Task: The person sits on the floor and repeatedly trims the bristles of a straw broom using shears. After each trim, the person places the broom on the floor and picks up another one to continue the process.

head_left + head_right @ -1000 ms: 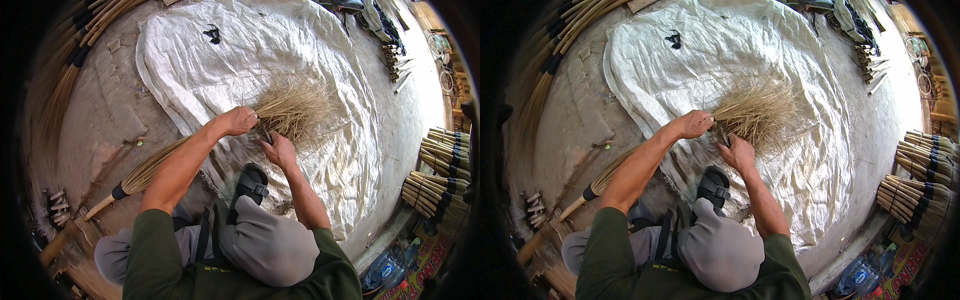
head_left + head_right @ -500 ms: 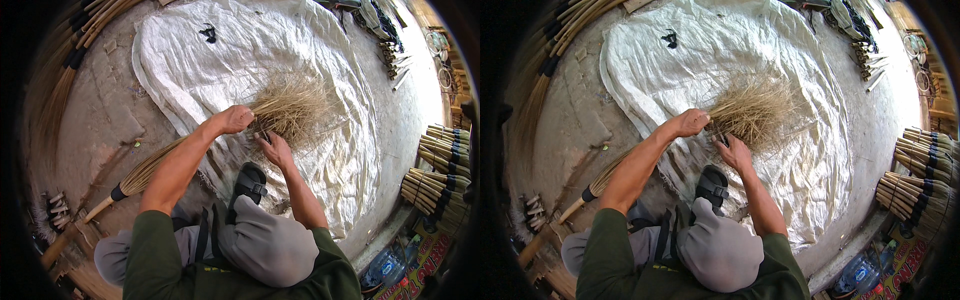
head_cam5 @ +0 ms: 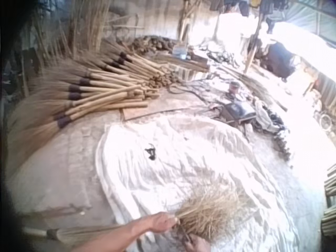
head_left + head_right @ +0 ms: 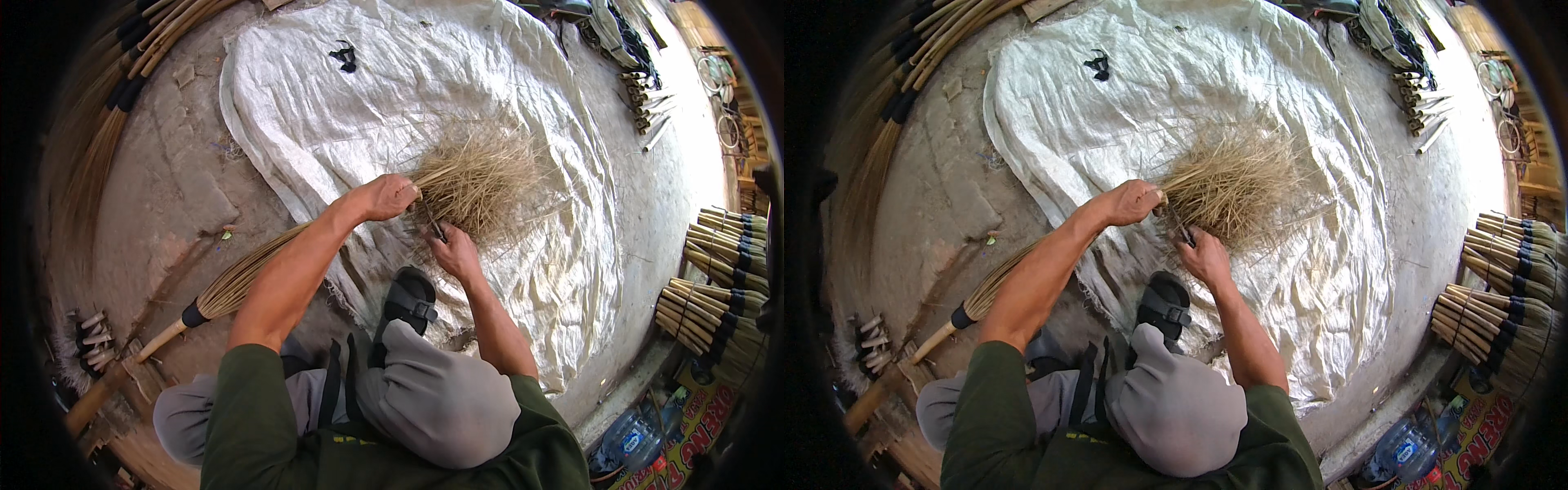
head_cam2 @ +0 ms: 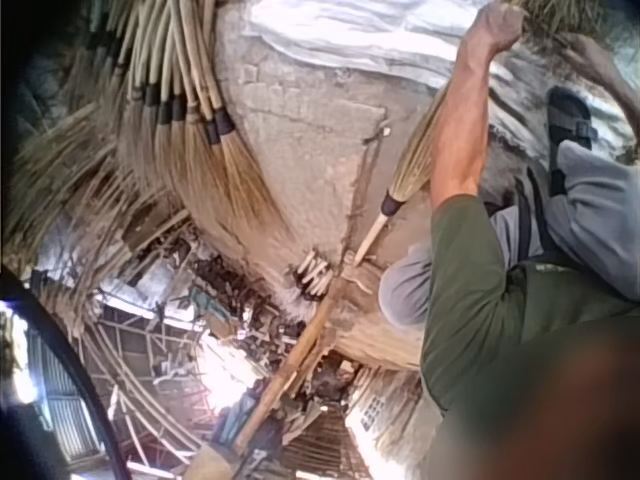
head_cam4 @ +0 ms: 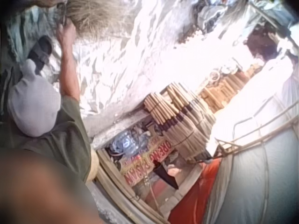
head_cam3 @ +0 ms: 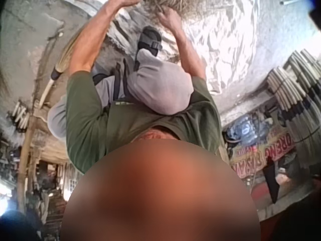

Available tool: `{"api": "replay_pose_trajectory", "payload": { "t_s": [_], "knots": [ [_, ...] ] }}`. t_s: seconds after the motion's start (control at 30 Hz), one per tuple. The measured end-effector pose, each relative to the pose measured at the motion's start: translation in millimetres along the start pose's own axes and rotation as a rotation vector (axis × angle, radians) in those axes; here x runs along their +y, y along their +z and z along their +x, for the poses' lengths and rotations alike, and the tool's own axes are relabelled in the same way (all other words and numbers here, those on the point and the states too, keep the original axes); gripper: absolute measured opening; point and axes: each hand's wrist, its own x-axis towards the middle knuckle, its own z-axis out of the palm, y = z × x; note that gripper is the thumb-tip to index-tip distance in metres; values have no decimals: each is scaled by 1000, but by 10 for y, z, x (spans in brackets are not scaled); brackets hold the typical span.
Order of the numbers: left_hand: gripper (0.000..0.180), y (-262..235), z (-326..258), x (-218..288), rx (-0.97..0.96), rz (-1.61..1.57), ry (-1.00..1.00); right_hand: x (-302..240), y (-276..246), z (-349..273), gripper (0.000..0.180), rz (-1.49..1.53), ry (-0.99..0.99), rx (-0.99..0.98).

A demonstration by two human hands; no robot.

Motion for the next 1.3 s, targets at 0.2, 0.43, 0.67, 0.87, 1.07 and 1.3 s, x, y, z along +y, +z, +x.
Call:
{"api": "replay_pose_trajectory", "payload": {
  "t_s": [0.2, 0.43, 0.67, 0.87, 1.07, 1.3],
  "knots": [
    [42, 14, 3, 61, -76, -43, 21, -17, -49, 23, 58, -38, -78, 45],
    [41, -29, 27, 51, -101, 12, 16, -88, -95, 49, 53, -105, -61, 75],
    [46, -47, -3, 58, -20, -37, 20, 41, 4, 62, 55, 61, -59, 8],
    [47, -57, -29, 161, -170, -121, 10, -6, -103, 68, 57, -84, -135, 43],
    [46, -84, -68, 232, -200, -145, 36, -34, -176, 39, 54, -93, -77, 28],
    [43, -107, -59, 276, -165, -94, -80, 105, -47, 53, 54, 77, -104, 13]
  ]
}}
